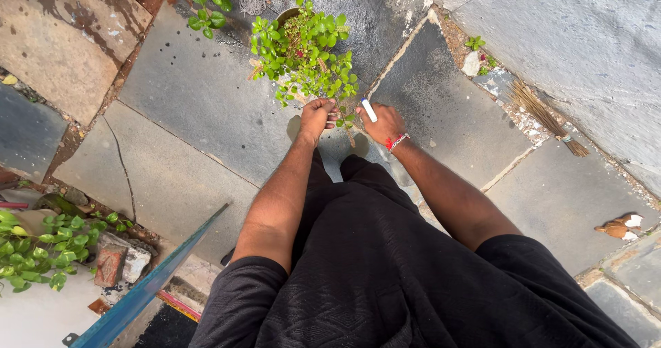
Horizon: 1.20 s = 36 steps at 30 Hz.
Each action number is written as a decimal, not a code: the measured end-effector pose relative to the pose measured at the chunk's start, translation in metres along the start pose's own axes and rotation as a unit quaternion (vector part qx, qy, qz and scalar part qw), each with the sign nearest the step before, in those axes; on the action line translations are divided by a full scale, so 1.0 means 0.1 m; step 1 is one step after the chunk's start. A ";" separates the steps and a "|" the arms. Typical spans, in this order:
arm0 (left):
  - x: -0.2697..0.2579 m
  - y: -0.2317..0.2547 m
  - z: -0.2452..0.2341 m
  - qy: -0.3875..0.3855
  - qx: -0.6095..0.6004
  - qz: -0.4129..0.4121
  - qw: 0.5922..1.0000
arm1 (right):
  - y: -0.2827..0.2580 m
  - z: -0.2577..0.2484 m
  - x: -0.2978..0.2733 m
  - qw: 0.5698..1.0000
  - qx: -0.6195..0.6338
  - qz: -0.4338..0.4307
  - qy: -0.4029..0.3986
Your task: The person sprays water on several potted plants and a climbing vine using a plastic spray bottle. They touch the leaves of the climbing plant and eventually reach into a bucket of water on the ground.
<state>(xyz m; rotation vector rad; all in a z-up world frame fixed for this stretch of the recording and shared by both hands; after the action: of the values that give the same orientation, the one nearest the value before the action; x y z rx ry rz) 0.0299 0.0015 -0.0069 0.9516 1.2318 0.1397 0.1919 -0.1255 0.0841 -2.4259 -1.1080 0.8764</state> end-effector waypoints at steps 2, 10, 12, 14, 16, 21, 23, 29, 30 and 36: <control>0.01 -0.03 0.04 -0.009 -0.001 -0.001 1.000 | 0.01 -0.02 -0.02 1.000 0.016 -0.004 -0.006; 0.04 -0.11 0.15 -0.023 0.008 -0.009 1.000 | 0.02 -0.10 -0.07 0.999 0.030 -0.012 -0.002; 0.02 -0.11 0.15 -0.025 0.010 -0.012 1.000 | 0.04 -0.12 -0.09 0.999 0.039 -0.014 -0.001; -0.01 -0.11 0.13 -0.023 0.016 -0.014 0.999 | 0.06 -0.10 -0.09 0.999 0.038 -0.006 -0.021; -0.04 -0.11 0.12 -0.021 0.021 -0.020 0.999 | 0.09 -0.09 -0.08 0.999 0.043 -0.012 -0.027; -0.12 -0.16 0.10 -0.015 0.019 -0.030 0.999 | 0.17 0.00 -0.11 0.998 0.034 -0.053 -0.018; -0.16 -0.19 0.07 -0.009 0.019 -0.035 0.999 | 0.15 0.04 -0.10 0.996 0.010 -0.092 -0.018; -0.19 -0.37 -0.01 0.000 -0.007 -0.036 0.999 | 0.13 0.05 -0.20 0.996 -0.007 -0.082 -0.044; -0.19 -0.38 -0.01 0.002 -0.013 -0.032 0.999 | 0.12 0.05 -0.21 0.995 -0.011 -0.091 -0.038; -0.27 -0.47 -0.05 0.009 -0.003 -0.033 0.999 | 0.18 0.14 -0.26 0.995 -0.001 -0.088 -0.042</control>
<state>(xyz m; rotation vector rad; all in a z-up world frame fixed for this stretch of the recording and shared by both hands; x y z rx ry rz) -0.0021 -0.0405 -0.0195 0.9039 1.2773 0.0999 0.1799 -0.1560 0.0744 -2.2701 -1.3308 0.9266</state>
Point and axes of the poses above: each hand's wrist, its own x-axis towards the middle knuckle, its own z-axis out of the palm, y = z × x, the point moved 4 cm from there along x, towards the middle knuckle, and after that the axes turned 3 degrees about y, right-handed, at the moved point
